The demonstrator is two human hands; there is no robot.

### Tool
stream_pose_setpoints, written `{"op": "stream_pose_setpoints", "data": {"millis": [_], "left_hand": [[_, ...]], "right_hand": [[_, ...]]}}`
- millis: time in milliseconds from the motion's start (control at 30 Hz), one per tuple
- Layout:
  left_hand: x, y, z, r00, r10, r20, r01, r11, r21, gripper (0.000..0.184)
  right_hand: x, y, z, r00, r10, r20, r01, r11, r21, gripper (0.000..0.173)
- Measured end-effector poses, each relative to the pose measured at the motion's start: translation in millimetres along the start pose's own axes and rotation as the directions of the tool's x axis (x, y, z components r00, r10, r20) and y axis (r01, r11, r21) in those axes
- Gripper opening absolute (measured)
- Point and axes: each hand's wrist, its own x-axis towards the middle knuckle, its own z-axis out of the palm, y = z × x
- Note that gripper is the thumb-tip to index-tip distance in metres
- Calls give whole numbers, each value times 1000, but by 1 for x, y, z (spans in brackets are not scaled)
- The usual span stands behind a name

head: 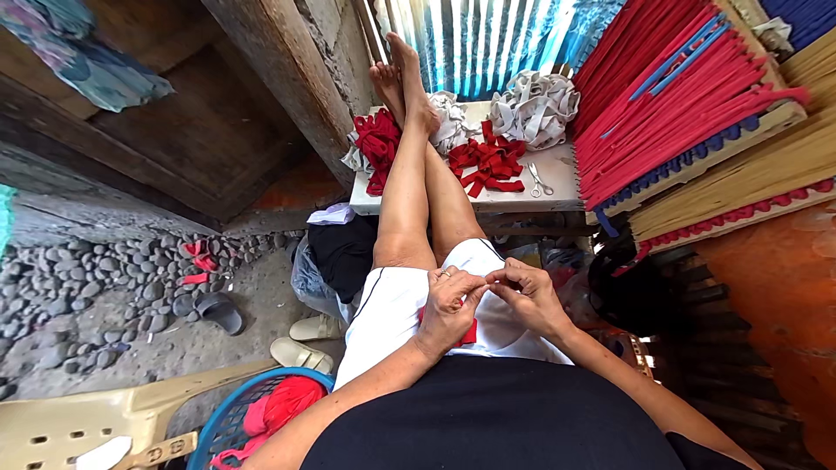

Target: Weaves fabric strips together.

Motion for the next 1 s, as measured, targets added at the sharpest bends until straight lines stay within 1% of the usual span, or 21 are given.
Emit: {"op": "stream_pose_setpoints", "data": {"millis": [100,167,200,233,300,367,433,500,567,700,800,900,1000], "left_hand": [[1,0,-1,999,-42,-15,42,999,11,12],[1,1,-3,989,-151,5,151,986,-73,11],[3,1,-4,974,-223,26,225,962,-156,10],[4,0,-5,953,-297,57,301,917,-261,7],[5,-5,-2,895,-428,123,430,759,-488,4],[4,-7,1,865,-475,162,463,629,-625,4],[5,-3,0,862,-480,163,451,579,-680,7],[5,-1,1,876,-461,142,421,587,-692,13],[5,1,2,887,-446,122,401,612,-681,15],[4,6,5,878,-475,66,394,635,-664,16],[3,9,8,862,-506,1,388,659,-644,15],[2,10,10,870,-485,-86,344,723,-599,10],[1,12,11,893,-413,-178,288,830,-478,7]], "right_hand": [[0,0,-3,994,-27,102,31,998,-45,11],[0,0,-6,989,-33,146,37,999,-26,12],[1,1,-7,987,-31,159,32,999,-4,12],[2,1,-9,986,-19,166,14,1000,28,11],[4,2,-11,987,30,159,-51,990,129,10],[4,3,-9,988,88,125,-117,962,247,9],[4,3,-5,985,151,82,-171,912,372,8],[4,2,0,979,198,48,-197,864,462,8],[4,-1,3,974,224,19,-202,835,511,8],[4,-2,8,969,246,-14,-201,825,529,8],[2,-1,15,974,222,-41,-173,851,496,7],[1,1,20,981,183,-60,-139,889,437,5],[2,-4,20,971,235,-43,-190,867,461,4]]}}
